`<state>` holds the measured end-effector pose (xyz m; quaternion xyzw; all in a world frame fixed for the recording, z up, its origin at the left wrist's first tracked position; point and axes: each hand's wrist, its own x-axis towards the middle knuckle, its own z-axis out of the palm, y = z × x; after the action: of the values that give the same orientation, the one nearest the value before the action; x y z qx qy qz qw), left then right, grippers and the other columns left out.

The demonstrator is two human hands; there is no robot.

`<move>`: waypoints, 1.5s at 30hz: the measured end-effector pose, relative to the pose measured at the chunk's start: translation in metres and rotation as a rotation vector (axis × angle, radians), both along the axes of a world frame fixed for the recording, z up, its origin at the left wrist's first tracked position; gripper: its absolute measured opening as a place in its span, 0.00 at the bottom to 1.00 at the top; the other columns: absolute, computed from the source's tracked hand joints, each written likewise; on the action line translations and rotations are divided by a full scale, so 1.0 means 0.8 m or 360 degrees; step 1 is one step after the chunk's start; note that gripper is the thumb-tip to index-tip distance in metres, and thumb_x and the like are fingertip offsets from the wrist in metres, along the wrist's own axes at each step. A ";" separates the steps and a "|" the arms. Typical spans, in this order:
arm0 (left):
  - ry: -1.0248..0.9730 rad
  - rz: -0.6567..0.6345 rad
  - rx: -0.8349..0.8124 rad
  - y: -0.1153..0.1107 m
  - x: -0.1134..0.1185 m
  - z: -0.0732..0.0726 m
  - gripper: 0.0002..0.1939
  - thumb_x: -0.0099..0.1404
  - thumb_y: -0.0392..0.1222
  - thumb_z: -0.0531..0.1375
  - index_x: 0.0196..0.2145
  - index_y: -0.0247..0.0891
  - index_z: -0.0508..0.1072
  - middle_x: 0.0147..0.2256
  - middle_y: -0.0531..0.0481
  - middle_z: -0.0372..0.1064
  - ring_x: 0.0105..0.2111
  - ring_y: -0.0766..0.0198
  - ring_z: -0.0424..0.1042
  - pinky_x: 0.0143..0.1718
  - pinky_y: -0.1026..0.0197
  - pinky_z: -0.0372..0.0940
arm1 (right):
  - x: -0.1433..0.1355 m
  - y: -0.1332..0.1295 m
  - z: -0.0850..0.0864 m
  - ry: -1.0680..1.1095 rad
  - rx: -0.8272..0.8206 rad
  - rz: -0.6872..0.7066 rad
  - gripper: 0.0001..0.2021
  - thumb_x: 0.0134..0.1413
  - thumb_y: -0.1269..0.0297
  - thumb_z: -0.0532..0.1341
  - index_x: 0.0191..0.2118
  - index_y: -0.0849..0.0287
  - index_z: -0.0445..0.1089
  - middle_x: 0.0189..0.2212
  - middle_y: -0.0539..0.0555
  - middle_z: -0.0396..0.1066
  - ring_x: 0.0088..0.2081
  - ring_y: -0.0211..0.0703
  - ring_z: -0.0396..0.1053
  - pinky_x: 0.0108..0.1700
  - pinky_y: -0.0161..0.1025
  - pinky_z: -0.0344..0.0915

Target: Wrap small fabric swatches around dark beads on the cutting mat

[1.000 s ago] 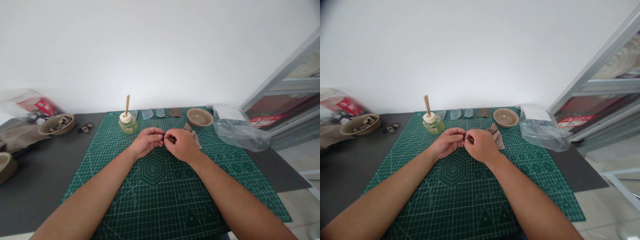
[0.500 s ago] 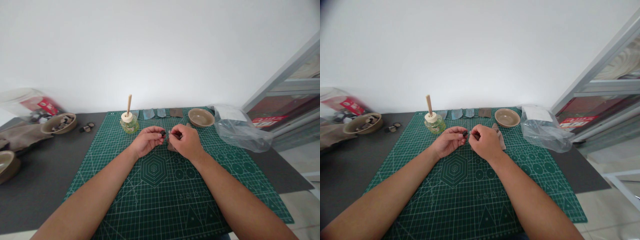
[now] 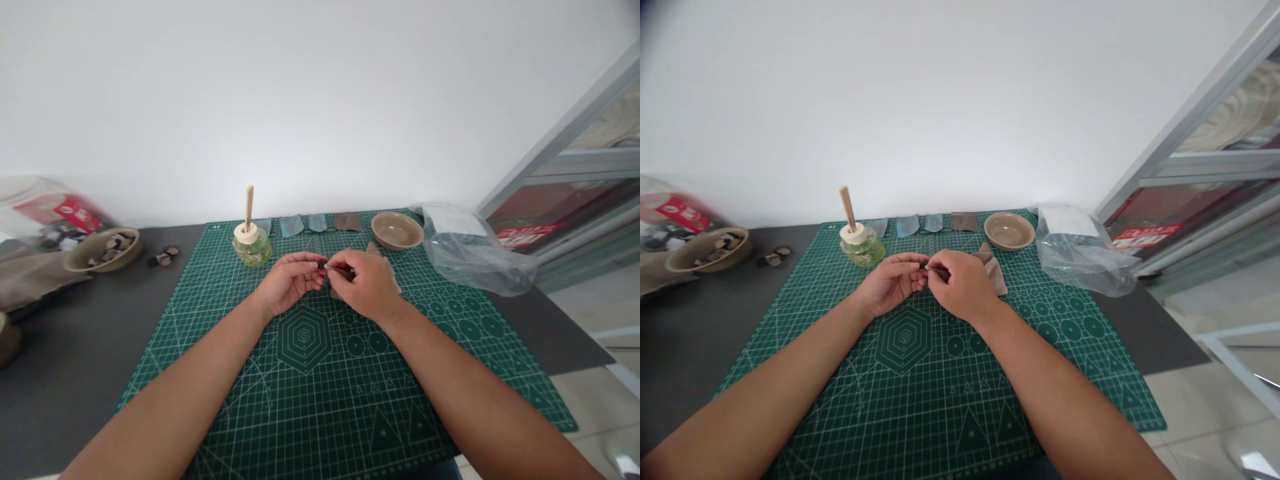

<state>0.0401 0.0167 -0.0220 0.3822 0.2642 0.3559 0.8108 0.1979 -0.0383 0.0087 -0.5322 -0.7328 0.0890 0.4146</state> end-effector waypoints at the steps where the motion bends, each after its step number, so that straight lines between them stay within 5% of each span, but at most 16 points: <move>1: 0.0008 -0.0001 0.0006 0.000 0.000 0.001 0.09 0.52 0.31 0.61 0.34 0.28 0.74 0.25 0.45 0.73 0.22 0.67 0.71 0.26 0.66 0.67 | 0.000 0.000 0.000 -0.0007 0.0009 0.0016 0.04 0.44 0.73 0.59 0.27 0.59 0.71 0.23 0.49 0.72 0.26 0.36 0.67 0.31 0.33 0.61; 12: 0.0103 0.0007 0.0036 -0.004 0.001 0.002 0.10 0.50 0.30 0.63 0.33 0.29 0.73 0.26 0.47 0.72 0.23 0.68 0.71 0.27 0.66 0.67 | 0.002 0.004 -0.002 -0.0039 -0.0074 0.0101 0.08 0.53 0.69 0.56 0.29 0.58 0.72 0.27 0.50 0.73 0.31 0.38 0.68 0.35 0.35 0.60; 26: 0.0117 0.0007 0.0090 -0.006 0.002 0.000 0.13 0.48 0.30 0.65 0.34 0.29 0.73 0.26 0.48 0.72 0.23 0.68 0.71 0.27 0.67 0.67 | 0.000 0.003 0.003 -0.0049 -0.0211 -0.0108 0.03 0.46 0.70 0.59 0.25 0.58 0.69 0.21 0.48 0.70 0.23 0.35 0.64 0.30 0.33 0.58; 32: 0.0139 0.0029 0.0104 -0.007 0.003 0.001 0.12 0.48 0.31 0.66 0.33 0.29 0.73 0.25 0.48 0.72 0.23 0.68 0.71 0.26 0.67 0.67 | 0.005 0.008 -0.004 0.0043 -0.0285 -0.0096 0.04 0.45 0.68 0.60 0.30 0.58 0.71 0.25 0.50 0.73 0.27 0.38 0.68 0.30 0.34 0.60; 45: 0.0217 0.0046 0.0149 -0.008 0.006 0.000 0.13 0.47 0.33 0.67 0.33 0.28 0.73 0.24 0.48 0.72 0.22 0.68 0.71 0.24 0.67 0.67 | -0.001 0.005 -0.004 -0.0068 -0.0194 -0.0219 0.05 0.44 0.71 0.58 0.25 0.57 0.71 0.21 0.49 0.71 0.24 0.38 0.66 0.30 0.34 0.60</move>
<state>0.0449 0.0106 -0.0223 0.4393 0.3074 0.3525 0.7669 0.1969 -0.0341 0.0057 -0.6073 -0.6964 0.0933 0.3708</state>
